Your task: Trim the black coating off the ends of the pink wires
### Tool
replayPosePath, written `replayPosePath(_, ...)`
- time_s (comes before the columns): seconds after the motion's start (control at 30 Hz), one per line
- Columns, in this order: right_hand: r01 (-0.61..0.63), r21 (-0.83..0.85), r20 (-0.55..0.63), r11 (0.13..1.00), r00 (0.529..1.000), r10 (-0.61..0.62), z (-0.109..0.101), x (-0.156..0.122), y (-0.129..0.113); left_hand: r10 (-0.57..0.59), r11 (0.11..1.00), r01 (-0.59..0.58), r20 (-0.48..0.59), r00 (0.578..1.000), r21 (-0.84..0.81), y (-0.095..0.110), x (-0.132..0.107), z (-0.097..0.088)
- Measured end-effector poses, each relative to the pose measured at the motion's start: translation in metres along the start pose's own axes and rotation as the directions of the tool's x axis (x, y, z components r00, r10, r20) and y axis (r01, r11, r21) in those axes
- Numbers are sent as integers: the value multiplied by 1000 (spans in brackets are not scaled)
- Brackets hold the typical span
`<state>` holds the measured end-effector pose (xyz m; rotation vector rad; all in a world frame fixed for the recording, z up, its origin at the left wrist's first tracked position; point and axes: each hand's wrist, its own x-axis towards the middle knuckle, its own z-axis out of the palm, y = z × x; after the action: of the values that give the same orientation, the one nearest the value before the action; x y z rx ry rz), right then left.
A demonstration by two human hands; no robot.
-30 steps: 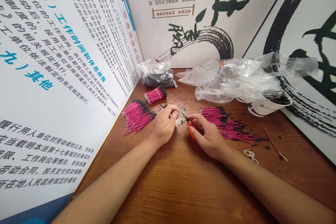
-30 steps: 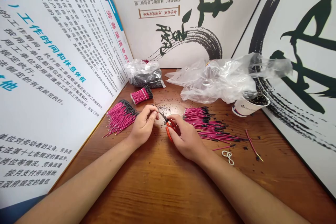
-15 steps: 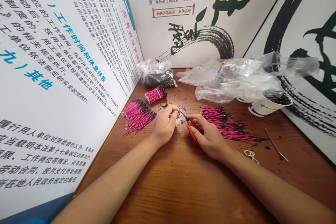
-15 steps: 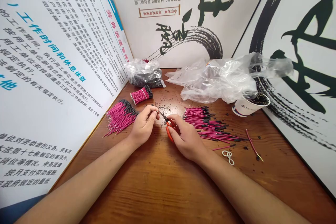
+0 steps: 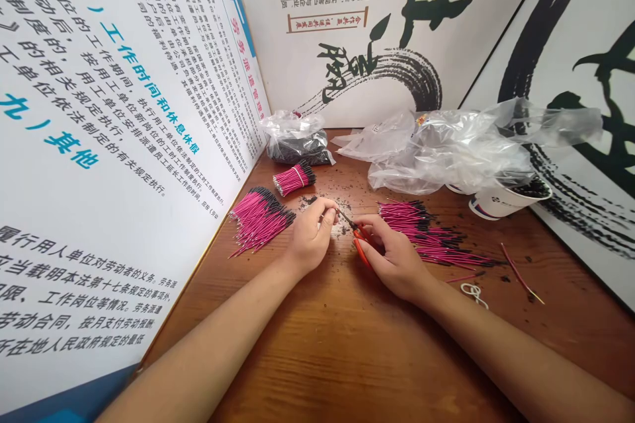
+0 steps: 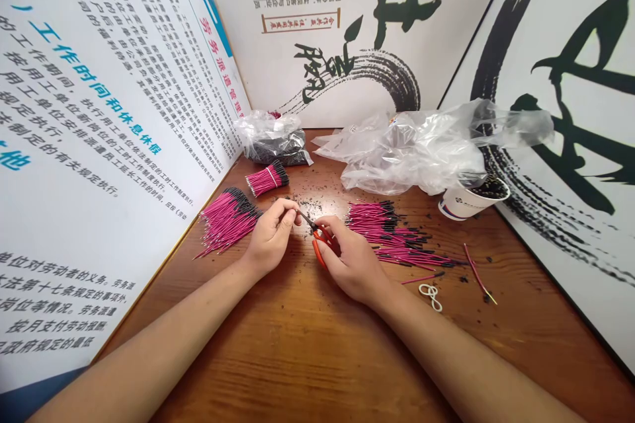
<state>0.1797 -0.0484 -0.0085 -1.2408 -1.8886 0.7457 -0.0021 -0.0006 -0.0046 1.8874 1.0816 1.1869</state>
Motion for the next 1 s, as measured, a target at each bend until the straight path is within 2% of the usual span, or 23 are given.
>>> replayPosePath(1.0, 7, -3, 4, 1000, 1000, -7, 0, 0, 0, 7, 1000, -7, 3, 1000, 14, 1, 0, 0)
